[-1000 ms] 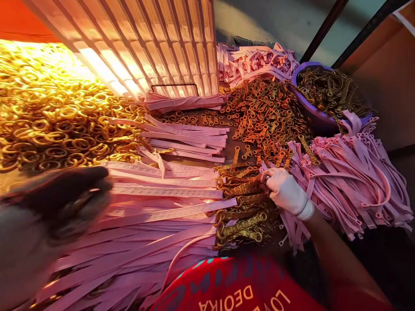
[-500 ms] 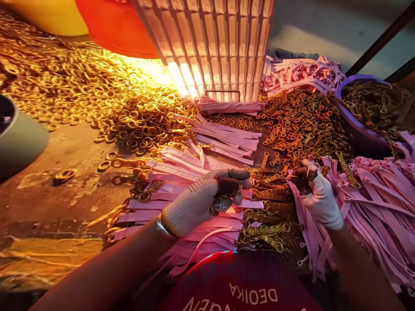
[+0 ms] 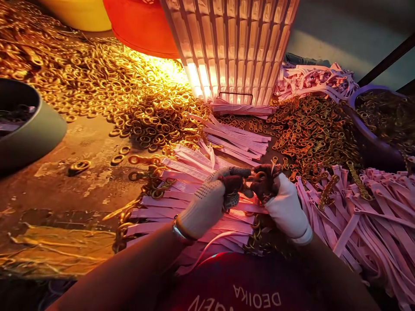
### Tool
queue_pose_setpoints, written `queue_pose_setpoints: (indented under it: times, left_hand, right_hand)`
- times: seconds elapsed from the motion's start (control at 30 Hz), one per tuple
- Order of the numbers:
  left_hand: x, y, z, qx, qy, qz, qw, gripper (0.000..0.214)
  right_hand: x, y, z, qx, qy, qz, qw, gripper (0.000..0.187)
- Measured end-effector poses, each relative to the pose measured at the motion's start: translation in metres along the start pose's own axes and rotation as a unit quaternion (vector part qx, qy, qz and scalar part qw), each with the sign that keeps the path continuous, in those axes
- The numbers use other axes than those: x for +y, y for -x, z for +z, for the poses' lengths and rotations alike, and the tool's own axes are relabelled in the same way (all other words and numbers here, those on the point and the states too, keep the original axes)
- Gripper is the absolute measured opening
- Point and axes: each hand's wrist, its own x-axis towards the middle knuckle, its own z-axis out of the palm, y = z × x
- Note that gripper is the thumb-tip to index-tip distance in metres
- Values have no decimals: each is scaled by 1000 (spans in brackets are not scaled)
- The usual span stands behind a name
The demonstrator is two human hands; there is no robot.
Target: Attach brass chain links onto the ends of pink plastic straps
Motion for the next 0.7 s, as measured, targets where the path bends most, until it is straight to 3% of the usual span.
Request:
queue_pose_setpoints:
  times: [0.1, 0.3, 0.43, 0.53, 0.63, 0.7]
  left_hand:
    - [-3, -5, -9, -4, 18, -16, 1000, 32]
    - [-7, 0, -4, -48, -57, -31, 997, 26]
    - [1, 5, -1, -37, -98, -3, 995, 31]
    - [5, 6, -1, -50, -128, -6, 990, 29]
    - [5, 5, 0, -78, -161, -16, 984, 29]
    - [4, 4, 3, -81, -175, -26, 981, 31]
  right_hand:
    - [-5, -1, -1, 38, -2, 17, 999, 27]
    - [1, 1, 2, 24, 5, -2, 1000, 25]
    - [1, 0, -13, -2, 167, -96, 981, 26]
    - [-4, -5, -24, -57, 281, -175, 942, 42]
    - [-5, -9, -25, -152, 264, -221, 926, 40]
    - [-3, -7, -23, -167, 243, -228, 928, 32]
